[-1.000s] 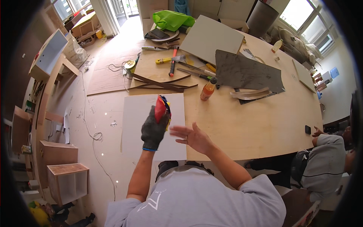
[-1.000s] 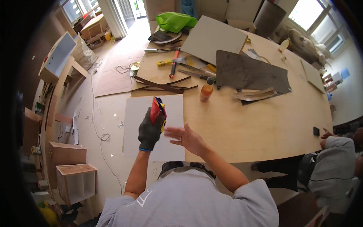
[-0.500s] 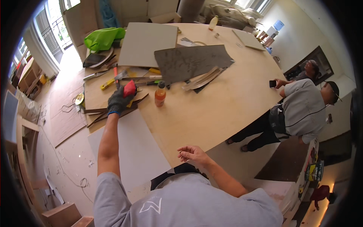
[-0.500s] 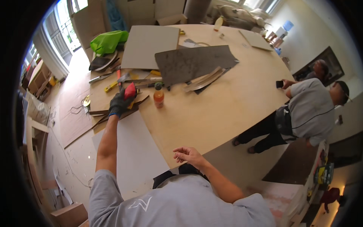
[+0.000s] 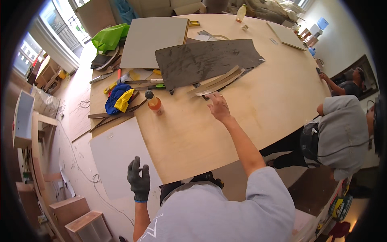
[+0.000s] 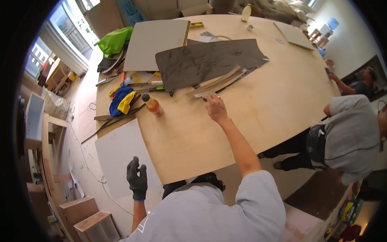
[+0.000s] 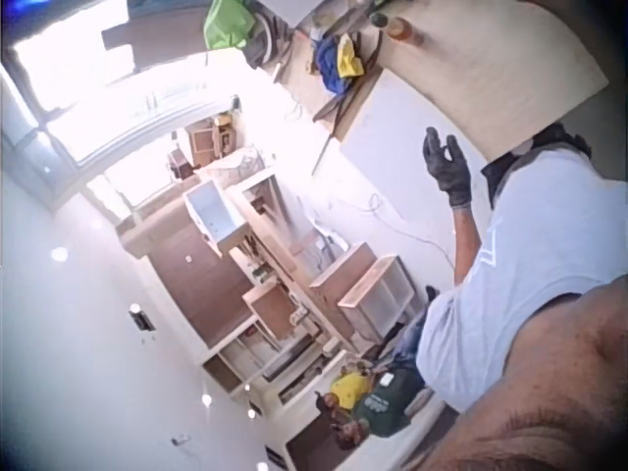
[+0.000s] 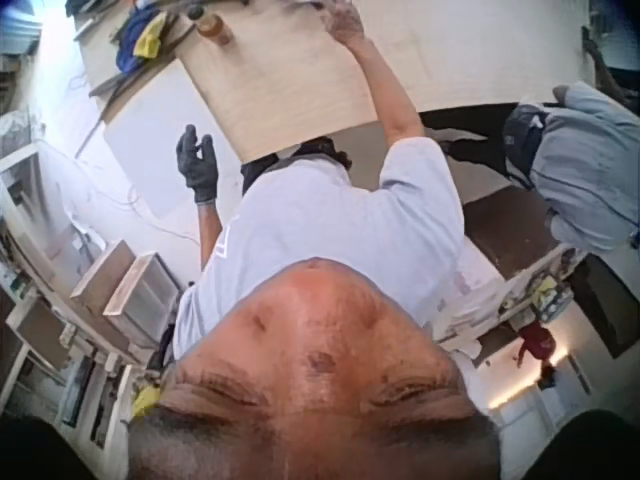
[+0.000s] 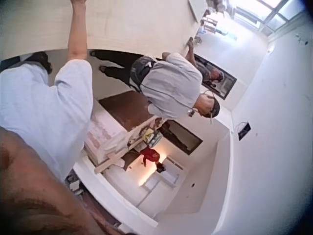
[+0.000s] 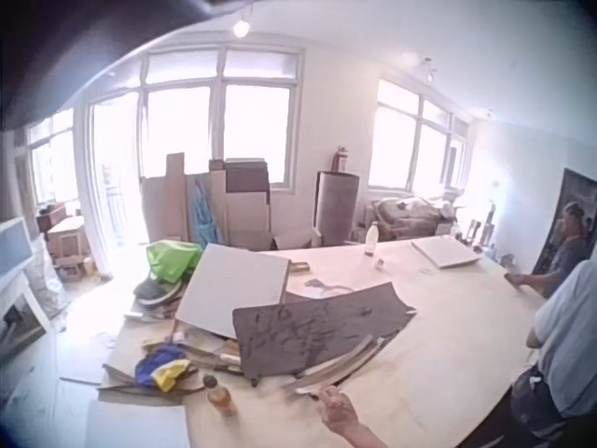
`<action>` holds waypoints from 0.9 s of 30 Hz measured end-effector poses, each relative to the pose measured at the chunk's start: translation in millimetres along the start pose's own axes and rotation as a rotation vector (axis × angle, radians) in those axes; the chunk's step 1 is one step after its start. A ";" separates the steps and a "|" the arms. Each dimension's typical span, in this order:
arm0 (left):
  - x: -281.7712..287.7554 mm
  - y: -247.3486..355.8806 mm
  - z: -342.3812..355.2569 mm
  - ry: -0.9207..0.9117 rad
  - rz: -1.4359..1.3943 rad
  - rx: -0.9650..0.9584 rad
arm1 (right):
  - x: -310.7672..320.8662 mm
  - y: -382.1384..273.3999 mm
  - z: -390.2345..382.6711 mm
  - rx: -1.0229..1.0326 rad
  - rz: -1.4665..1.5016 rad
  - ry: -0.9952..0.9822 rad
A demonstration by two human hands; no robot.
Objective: Applying adhesive and attaching edge banding trim to a wooden board, then tapping it into place with a hammer.
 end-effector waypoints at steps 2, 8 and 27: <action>-4.8 12.3 -24.4 -0.001 0.025 0.071 | -1.1 4.7 28.6 0.087 -0.102 -0.158; -19.3 38.2 -59.5 0.119 0.009 0.283 | -20.3 23.8 73.9 0.233 -0.272 -0.472; -179.3 125.7 133.3 -0.263 0.192 -0.072 | 14.5 51.9 16.2 0.361 -0.111 -0.376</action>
Point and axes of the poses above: each hand's wrist, its own z-axis towards the middle knuckle, its own x-axis out of the back of the hand, y = z × x, the point moved 3 cm from there along z, towards the middle knuckle, and after that the axes turned 13 degrees about -y, right-handed, at the moved point
